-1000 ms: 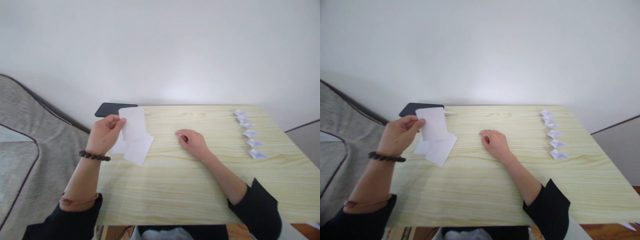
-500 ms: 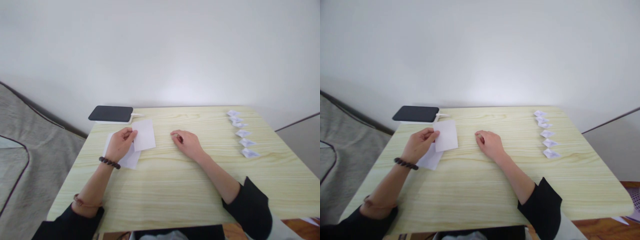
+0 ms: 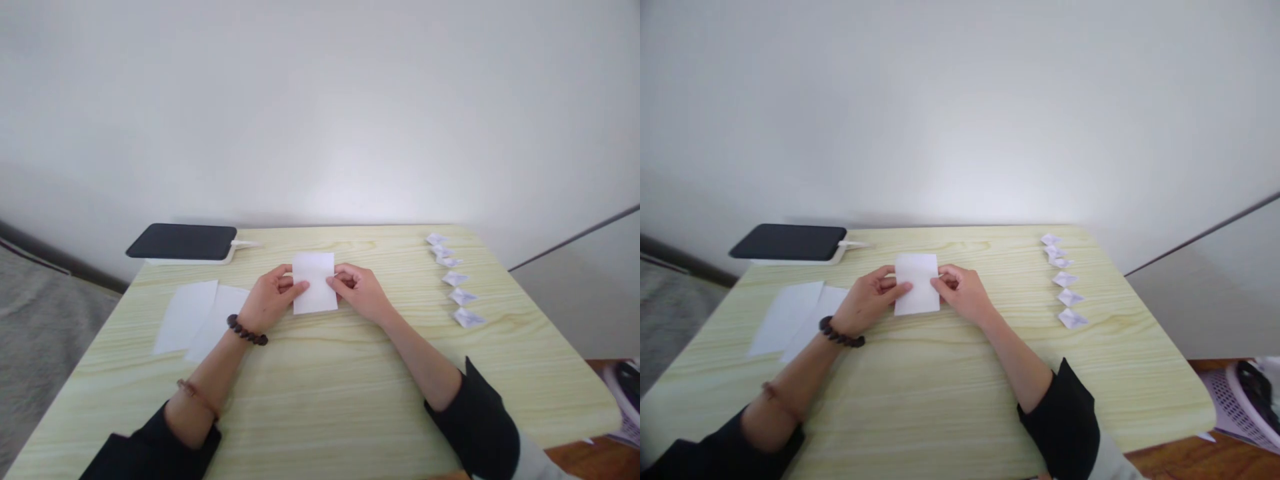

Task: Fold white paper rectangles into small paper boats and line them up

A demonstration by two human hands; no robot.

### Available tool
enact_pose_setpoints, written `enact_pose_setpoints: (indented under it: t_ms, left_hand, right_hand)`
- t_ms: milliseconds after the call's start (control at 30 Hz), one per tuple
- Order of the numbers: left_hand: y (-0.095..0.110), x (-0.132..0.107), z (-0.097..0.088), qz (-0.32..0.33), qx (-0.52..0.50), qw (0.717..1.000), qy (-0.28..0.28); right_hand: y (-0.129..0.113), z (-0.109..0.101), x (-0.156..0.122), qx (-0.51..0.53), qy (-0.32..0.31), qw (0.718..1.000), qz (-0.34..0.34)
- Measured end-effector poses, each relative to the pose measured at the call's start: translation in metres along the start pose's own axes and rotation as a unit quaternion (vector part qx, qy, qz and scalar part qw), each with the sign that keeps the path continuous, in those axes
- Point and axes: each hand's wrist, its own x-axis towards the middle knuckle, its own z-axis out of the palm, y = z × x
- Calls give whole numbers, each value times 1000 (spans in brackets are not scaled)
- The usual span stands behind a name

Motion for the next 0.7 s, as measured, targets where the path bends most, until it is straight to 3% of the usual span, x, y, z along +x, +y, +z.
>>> enact_pose_setpoints:
  t_ms: [133, 333, 467, 700]
  left_hand:
    - [1, -1, -4, -24, -13, 1000, -16]
    - [1, 2, -5, -51, -103, 993, -10]
    - [3, 0, -3, -21, -45, 999, 2]
    - [0, 0, -3, 2, 9, 1000, 2]
  right_hand:
    - [-4, 0, -2, 17, 9, 1000, -12]
    - [0, -2, -5, -95, 65, 988, -99]
    - [-1, -2, -6, -144, 54, 973, -170]
    - [-8, -2, -9, -101, 11, 990, -94]
